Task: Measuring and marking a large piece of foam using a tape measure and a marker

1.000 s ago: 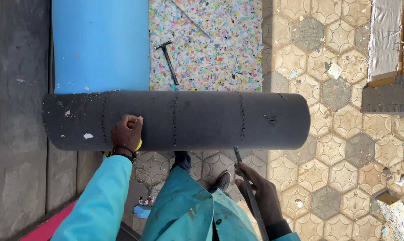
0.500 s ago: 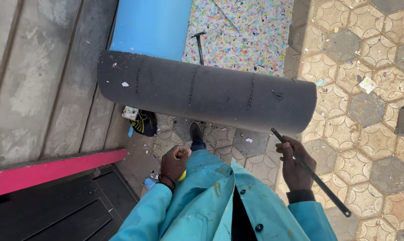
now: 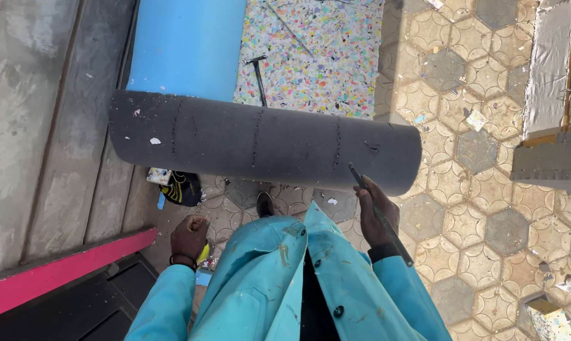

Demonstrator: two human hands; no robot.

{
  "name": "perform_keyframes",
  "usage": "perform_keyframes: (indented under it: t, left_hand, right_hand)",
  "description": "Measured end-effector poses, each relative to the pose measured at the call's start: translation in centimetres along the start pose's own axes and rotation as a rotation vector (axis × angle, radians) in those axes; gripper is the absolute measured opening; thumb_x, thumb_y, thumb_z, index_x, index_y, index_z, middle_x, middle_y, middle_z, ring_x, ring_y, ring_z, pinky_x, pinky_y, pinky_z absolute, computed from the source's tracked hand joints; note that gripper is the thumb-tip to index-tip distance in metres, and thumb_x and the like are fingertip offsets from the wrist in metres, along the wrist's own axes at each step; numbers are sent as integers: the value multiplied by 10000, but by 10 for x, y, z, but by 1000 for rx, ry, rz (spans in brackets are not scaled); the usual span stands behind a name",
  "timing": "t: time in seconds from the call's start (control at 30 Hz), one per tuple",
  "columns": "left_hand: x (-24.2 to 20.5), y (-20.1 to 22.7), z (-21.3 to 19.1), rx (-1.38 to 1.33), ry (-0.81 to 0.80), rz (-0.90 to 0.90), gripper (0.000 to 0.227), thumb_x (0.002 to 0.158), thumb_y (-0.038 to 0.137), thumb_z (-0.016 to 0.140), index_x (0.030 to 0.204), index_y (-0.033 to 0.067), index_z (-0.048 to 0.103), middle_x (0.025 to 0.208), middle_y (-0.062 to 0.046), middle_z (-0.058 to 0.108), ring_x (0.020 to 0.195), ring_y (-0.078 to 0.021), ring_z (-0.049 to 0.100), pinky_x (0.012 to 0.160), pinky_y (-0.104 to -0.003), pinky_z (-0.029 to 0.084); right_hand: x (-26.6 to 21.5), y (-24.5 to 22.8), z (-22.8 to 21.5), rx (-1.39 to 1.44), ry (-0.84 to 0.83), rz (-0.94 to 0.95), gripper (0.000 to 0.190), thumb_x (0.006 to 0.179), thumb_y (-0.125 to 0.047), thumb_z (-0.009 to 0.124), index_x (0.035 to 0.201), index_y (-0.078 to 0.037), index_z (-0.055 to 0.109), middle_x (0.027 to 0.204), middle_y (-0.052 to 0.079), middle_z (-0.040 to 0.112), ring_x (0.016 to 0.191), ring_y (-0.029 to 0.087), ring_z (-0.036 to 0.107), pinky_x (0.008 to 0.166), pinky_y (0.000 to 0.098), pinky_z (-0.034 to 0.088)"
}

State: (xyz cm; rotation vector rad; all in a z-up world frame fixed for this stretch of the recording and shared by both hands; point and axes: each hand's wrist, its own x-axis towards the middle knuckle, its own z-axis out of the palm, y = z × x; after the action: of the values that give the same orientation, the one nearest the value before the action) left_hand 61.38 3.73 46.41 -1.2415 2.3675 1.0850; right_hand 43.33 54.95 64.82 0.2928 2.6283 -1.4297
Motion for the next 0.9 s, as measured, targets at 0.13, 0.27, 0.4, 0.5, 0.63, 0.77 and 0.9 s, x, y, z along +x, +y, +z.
perform_keyframes:
  t: [0.13, 0.27, 0.4, 0.5, 0.63, 0.77, 0.9]
  left_hand:
    - [26, -32, -34, 107, -19, -52, 364, 1027, 563, 871, 1299, 335, 949, 1069, 8, 945, 1239, -346, 888, 1210, -578, 671]
    - [17, -54, -71, 141, 88, -30, 465, 1120, 650, 806, 1276, 231, 933, 1203, -90, 949, 1202, -392, 863, 1000, -639, 640]
    - [-1, -51, -92, 240, 47, -227, 548, 1198, 733, 670, 1334, 264, 919, 1108, -143, 985, 1140, -519, 860, 941, -748, 643]
    - [-36, -55, -72, 153, 170, -235, 435, 1199, 645, 752, 1371, 295, 945, 1151, -92, 966, 1194, -454, 873, 972, -649, 624]
    - [-88, -20, -34, 182, 49, -373, 524, 1145, 742, 701, 1351, 304, 903, 1130, -70, 1007, 1088, -402, 936, 978, -611, 636]
    - [-129, 8, 1, 95, -11, -356, 403, 1118, 607, 759, 1287, 297, 953, 1060, -30, 998, 908, -280, 942, 916, -499, 667]
    - [-153, 31, 10, -37, -33, -423, 330, 1146, 477, 769, 1282, 246, 961, 1183, -94, 996, 998, -309, 925, 789, -518, 759]
  right_hand:
    - [28, 21, 35, -113, -38, 74, 517, 1261, -458, 591, 1687, -234, 779, 1448, 111, 925, 1451, 447, 802, 1240, 667, 606]
    - [72, 37, 54, -185, -42, 88, 645, 1192, -552, 511, 1731, -283, 742, 1499, 26, 925, 1424, 394, 842, 1006, 619, 649]
    - [143, 25, 57, -233, -43, 133, 613, 1160, -548, 510, 1635, -320, 823, 1393, 30, 958, 1367, 417, 857, 1064, 611, 620]
    - [204, 25, 61, -222, -50, 153, 573, 1145, -524, 536, 1579, -333, 858, 1297, -36, 972, 1387, 308, 863, 1154, 551, 617]
    - [275, 43, 78, -283, -126, 116, 574, 1121, -506, 513, 1544, -351, 868, 1311, -53, 966, 1400, 377, 828, 1166, 592, 593]
    - [317, 74, 97, -416, -234, 76, 580, 1107, -505, 550, 1524, -307, 902, 1413, 113, 922, 1375, 499, 795, 1094, 675, 602]
    - [322, 77, 97, -436, -239, 63, 533, 1108, -447, 582, 1462, -282, 945, 1387, 101, 936, 1369, 463, 815, 1137, 648, 629]
